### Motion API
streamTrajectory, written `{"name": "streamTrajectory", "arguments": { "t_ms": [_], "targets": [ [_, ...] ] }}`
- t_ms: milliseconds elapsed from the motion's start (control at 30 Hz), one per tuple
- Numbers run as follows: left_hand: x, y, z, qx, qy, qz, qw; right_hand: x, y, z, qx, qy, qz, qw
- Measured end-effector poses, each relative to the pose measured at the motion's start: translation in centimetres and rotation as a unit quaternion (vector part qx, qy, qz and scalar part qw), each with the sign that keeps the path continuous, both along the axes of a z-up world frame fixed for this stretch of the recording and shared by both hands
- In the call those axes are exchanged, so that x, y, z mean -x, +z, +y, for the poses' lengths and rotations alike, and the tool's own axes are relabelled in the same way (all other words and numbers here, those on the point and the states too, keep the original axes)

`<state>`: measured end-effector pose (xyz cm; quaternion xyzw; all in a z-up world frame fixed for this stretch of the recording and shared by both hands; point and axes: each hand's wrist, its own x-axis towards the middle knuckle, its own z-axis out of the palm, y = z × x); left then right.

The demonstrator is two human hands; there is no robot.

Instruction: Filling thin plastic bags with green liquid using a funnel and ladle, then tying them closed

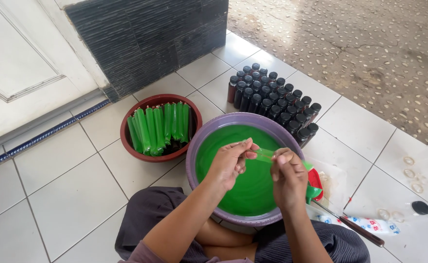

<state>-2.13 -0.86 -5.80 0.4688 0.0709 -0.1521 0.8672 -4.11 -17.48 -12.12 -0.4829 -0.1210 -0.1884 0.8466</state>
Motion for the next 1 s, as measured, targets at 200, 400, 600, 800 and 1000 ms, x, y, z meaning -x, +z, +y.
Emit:
{"name": "streamTrajectory", "arguments": {
  "t_ms": [200,400,600,800,1000],
  "targets": [
    [1.1,-2.7,-0.5,0.096,-0.037,0.128,0.986,1.6,3.2,0.8,-0.202,0.154,0.166,0.953],
    [3.1,-1.1,1.1,0.122,-0.015,0.269,0.955,3.8,4.4,2.2,0.447,-0.039,-0.075,0.890],
    [2.1,-9.0,1.1,0.116,-0.005,0.305,0.945,4.1,4.3,2.7,0.637,-0.219,-0.275,0.686],
    [3.4,-7.5,1.9,0.064,0.001,0.332,0.941,3.6,3.8,1.5,0.628,-0.126,-0.334,0.691],
    [4.0,-9.4,1.9,0.018,0.009,0.317,0.948,3.8,5.3,1.2,0.651,0.079,-0.238,0.717]
  ]
}}
